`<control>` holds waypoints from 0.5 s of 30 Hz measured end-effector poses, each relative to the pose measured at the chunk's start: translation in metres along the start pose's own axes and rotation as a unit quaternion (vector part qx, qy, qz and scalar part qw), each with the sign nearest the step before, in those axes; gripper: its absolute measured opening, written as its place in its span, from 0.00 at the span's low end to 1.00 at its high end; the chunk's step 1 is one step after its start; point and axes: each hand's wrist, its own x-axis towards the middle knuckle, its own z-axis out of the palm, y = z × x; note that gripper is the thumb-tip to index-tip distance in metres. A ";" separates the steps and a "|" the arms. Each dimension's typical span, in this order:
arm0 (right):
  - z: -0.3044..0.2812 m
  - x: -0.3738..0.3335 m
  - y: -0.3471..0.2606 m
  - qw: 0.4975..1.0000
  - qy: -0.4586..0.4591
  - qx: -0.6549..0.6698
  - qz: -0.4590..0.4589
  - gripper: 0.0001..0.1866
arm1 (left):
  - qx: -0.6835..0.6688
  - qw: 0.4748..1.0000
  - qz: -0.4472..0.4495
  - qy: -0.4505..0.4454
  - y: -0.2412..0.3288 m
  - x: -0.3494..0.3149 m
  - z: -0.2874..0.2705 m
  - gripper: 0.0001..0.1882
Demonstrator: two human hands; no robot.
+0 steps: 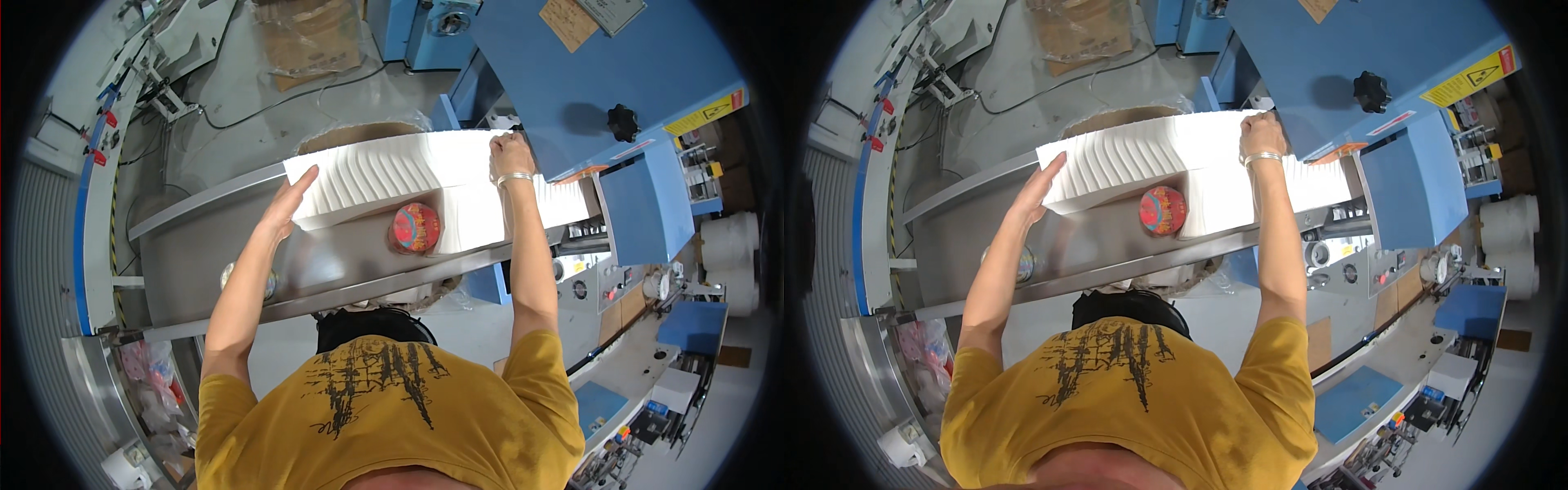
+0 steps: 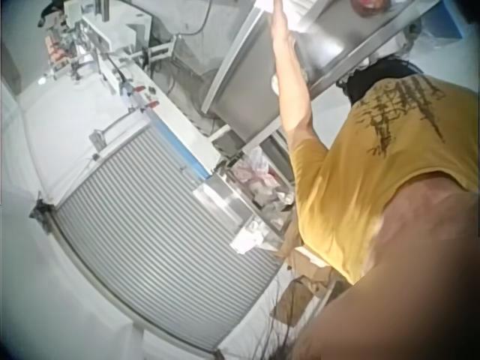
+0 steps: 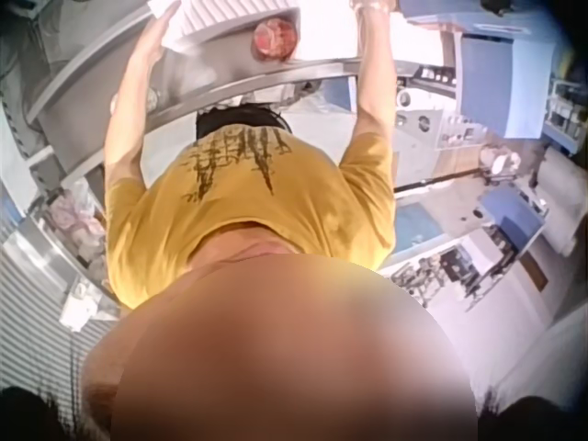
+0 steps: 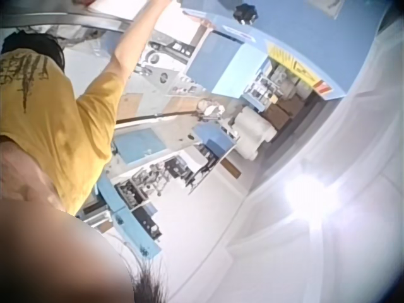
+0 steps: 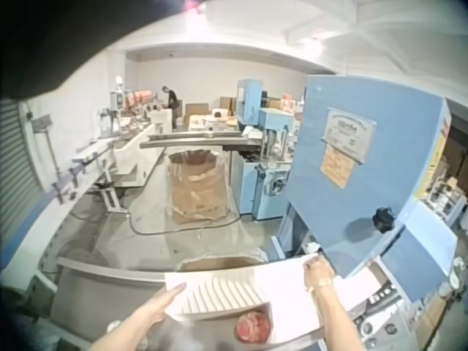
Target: The recorder is manually packaging stacks of tissue paper coming off a production line into bags.
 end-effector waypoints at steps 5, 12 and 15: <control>-0.012 -0.010 -0.014 0.996 -0.050 -0.065 -0.047 0.23 | 0.055 0.998 -0.004 0.027 0.013 -0.007 0.012 0.54; 0.006 -0.021 -0.045 0.985 0.015 -0.151 -0.083 0.28 | 0.013 0.997 -0.052 0.054 -0.001 0.013 0.006 0.59; 0.013 -0.032 -0.073 0.990 -0.027 -0.135 -0.036 0.26 | -0.089 0.996 0.025 0.016 -0.014 0.018 -0.003 0.52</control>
